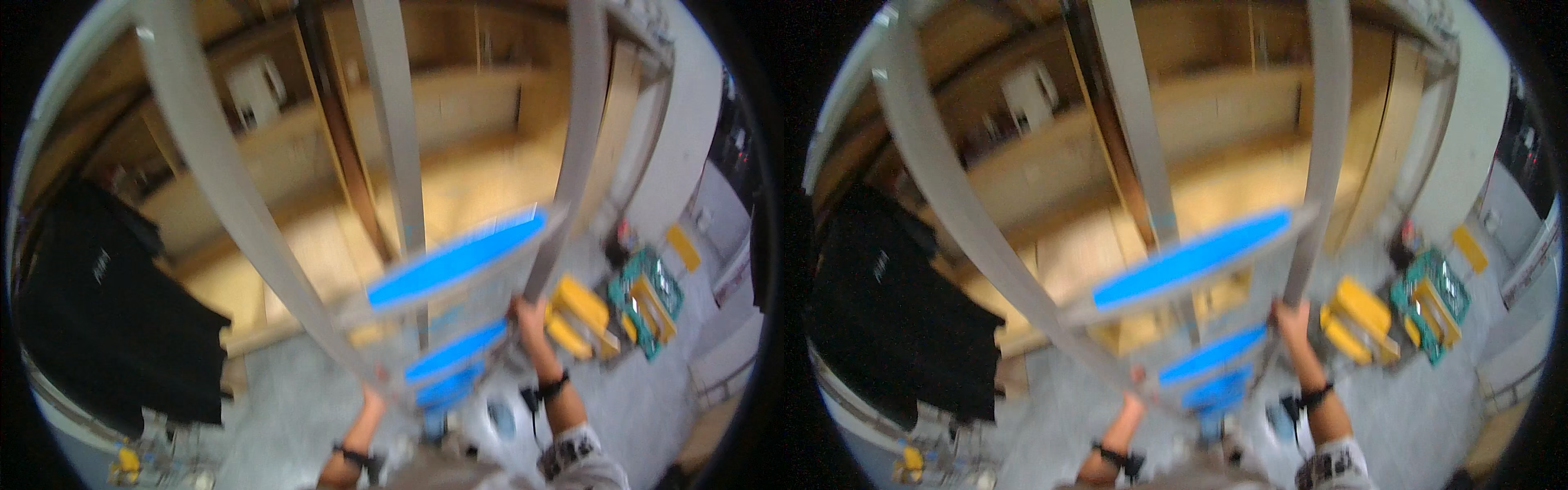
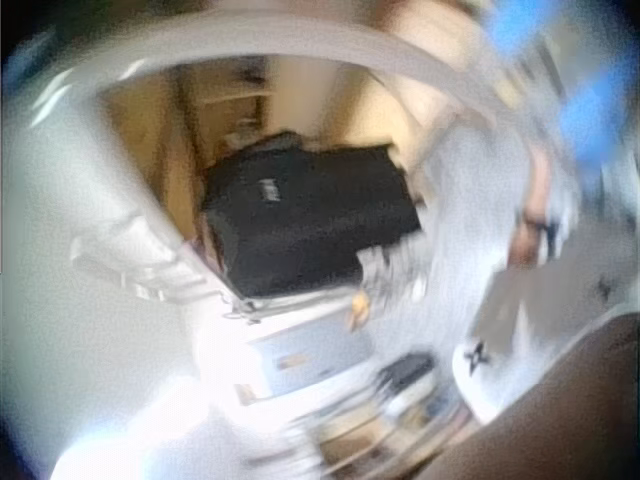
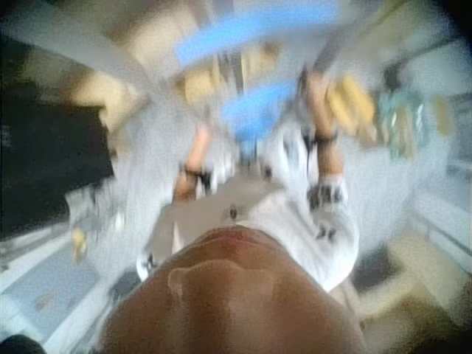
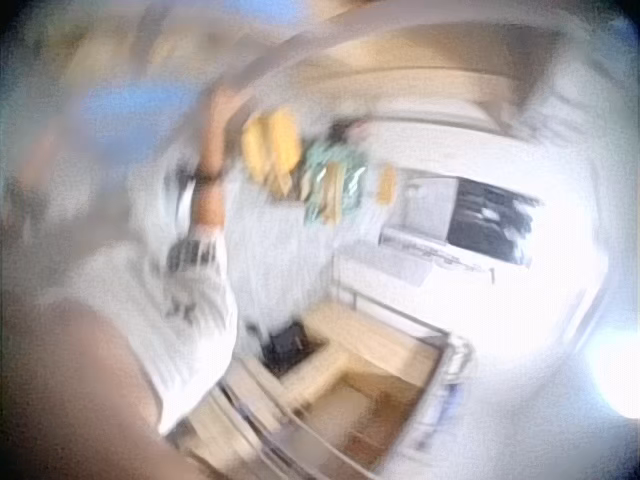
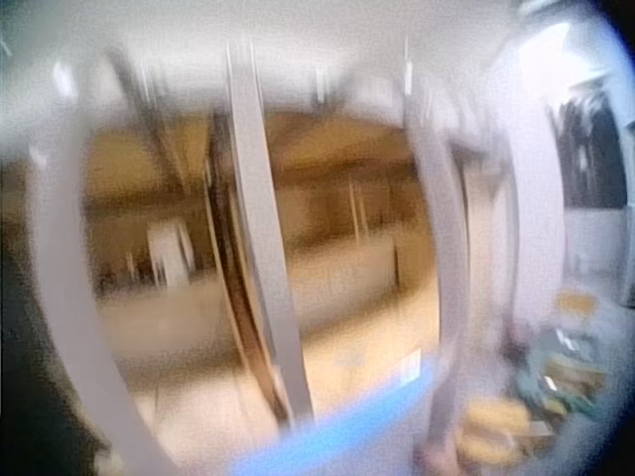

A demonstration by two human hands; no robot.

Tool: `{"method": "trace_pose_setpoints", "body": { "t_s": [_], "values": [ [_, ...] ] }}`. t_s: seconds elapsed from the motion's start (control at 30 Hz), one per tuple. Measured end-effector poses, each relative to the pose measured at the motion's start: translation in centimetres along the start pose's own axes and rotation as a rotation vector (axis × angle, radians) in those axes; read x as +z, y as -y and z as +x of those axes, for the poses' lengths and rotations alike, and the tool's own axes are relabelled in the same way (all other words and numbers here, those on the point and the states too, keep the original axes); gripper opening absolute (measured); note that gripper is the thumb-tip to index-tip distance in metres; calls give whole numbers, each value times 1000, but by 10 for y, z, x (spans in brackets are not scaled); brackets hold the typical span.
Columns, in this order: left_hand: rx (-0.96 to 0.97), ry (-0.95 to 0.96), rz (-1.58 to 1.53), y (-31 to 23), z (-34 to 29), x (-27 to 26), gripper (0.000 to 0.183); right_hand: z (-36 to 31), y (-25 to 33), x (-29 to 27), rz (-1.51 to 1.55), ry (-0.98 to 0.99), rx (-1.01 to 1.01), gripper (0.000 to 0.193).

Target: The person assembles or repairs a bunk bed by inserting and tightening a bolt into the ladder attachment point by hand.

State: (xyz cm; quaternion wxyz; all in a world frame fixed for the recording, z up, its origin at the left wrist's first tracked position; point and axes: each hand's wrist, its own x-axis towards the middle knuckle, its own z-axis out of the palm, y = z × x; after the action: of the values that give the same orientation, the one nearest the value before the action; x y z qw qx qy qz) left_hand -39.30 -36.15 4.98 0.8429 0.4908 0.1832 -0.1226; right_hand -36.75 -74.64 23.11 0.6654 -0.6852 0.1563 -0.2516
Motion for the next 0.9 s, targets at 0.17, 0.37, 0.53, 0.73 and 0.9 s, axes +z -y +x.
{"method": "trace_pose_setpoints", "body": {
  "t_s": [0.17,0.37,0.53,0.73,0.9],
  "values": [
    [6,56,-76,14,38,12,27,17,20,-35,159,289,-97,48],
    [127,-6,-22,4,39,32,35,19,311,-17,7,-113,-1007,16],
    [250,-42,112,-14,24,50,35,52,462,104,-282,161,-1584,10],
    [524,-67,845,-56,-19,70,25,95,584,228,-224,139,-1574,22],
    [331,4,600,-53,-33,70,33,112,620,272,-414,143,-1566,26]
  ]
}}
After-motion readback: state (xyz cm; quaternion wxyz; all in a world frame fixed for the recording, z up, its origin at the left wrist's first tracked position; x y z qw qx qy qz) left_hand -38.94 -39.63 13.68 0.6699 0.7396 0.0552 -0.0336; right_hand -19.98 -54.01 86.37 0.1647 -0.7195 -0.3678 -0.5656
